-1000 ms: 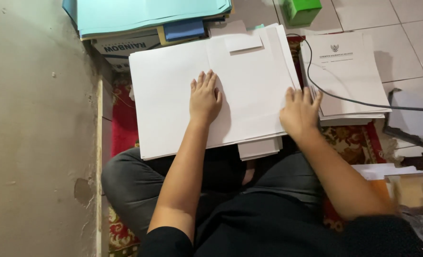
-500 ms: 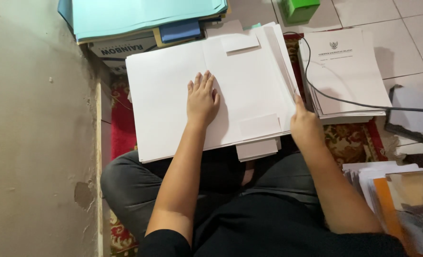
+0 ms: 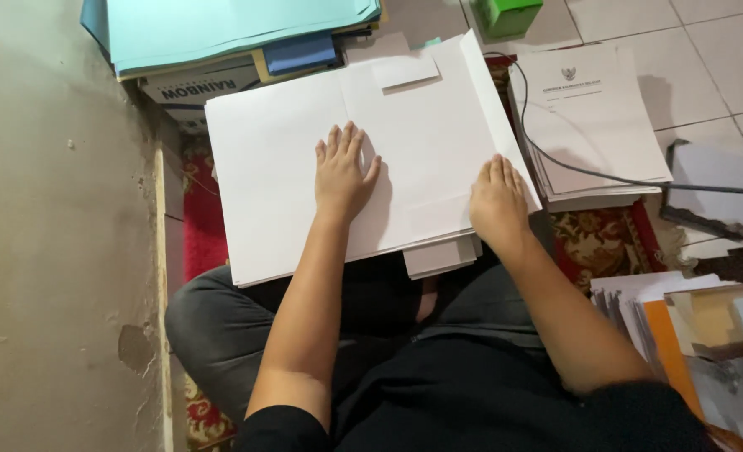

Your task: Stacking and smoothing sheets of paper on the floor

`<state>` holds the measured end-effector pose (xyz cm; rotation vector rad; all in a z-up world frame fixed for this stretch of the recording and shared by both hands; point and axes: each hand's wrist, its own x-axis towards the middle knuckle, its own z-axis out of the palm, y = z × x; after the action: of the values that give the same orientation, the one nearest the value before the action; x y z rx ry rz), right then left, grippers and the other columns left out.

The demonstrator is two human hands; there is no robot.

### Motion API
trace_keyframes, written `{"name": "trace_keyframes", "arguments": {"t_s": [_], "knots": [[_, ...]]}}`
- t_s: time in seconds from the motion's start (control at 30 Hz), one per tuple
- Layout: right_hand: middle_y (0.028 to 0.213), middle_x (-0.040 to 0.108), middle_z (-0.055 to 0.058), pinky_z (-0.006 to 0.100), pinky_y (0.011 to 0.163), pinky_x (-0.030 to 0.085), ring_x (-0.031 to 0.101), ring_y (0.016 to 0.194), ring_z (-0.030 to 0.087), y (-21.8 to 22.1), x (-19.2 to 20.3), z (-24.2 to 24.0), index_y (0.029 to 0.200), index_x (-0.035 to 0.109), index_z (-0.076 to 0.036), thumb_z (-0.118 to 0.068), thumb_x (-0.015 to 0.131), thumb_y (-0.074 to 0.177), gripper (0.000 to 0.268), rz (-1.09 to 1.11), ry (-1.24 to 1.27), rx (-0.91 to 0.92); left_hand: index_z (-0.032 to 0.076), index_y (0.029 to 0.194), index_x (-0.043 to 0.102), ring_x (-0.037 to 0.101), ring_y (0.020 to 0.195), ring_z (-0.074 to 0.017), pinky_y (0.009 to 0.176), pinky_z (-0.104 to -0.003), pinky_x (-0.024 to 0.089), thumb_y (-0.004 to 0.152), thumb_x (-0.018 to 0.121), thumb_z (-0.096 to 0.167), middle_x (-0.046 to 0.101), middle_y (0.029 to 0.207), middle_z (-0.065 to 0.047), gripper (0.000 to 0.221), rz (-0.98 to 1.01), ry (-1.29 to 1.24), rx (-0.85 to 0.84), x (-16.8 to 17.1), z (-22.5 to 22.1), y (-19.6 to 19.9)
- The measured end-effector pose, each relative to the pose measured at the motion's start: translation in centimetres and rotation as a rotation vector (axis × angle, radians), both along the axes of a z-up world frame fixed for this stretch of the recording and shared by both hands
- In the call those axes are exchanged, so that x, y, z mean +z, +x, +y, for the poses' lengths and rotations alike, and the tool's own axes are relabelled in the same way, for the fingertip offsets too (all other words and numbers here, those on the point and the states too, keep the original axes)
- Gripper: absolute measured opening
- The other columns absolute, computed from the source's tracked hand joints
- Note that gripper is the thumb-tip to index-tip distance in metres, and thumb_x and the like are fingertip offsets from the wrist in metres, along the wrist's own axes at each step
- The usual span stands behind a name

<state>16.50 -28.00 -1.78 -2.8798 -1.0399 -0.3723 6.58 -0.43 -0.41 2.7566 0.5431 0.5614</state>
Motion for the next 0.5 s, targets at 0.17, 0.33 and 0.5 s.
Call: {"name": "trace_keyframes", "arguments": {"t_s": [0.17, 0.33, 0.5], "knots": [[0.139, 0.058, 0.039, 0.050, 0.115, 0.041, 0.057, 0.133, 0.048, 7.7, -1.0, 3.7, 0.133, 0.060, 0.019, -0.001, 0.051, 0.092, 0.046, 0.063, 0.016, 0.112, 0.014, 0.144, 0.058, 0.044, 0.147, -0.0355, 0.120, -0.057, 0.030, 0.095, 0.063, 0.046, 0.053, 0.155, -0.012, 0.058, -0.017, 0.052, -0.012, -0.3, 0.6, 0.6], [0.143, 0.050, 0.044, 0.052, 0.119, 0.035, 0.049, 0.138, 0.054, 12.4, -0.1, 7.2, 0.136, 0.054, 0.024, 0.001, 0.050, 0.093, 0.049, 0.163, 0.049, 0.189, 0.013, 0.145, 0.057, 0.040, 0.150, -0.0351, 0.122, -0.057, 0.027, 0.096, 0.061, 0.045, 0.049, 0.158, -0.012, 0.059, 0.006, -0.013, -0.007, 0.1, 0.1, 0.3], [0.169, 0.018, 0.031, 0.052, 0.128, 0.013, 0.016, 0.158, 0.044, 11.8, 1.8, 7.0, 0.162, 0.024, 0.008, -0.039, 0.038, 0.109, 0.072, 0.434, 0.079, 0.120, 0.013, 0.154, 0.049, 0.035, 0.153, -0.0318, 0.125, -0.055, 0.021, 0.100, 0.052, 0.043, 0.044, 0.163, -0.011, 0.062, 0.058, -0.071, 0.039, 0.4, 0.0, 0.4]]}}
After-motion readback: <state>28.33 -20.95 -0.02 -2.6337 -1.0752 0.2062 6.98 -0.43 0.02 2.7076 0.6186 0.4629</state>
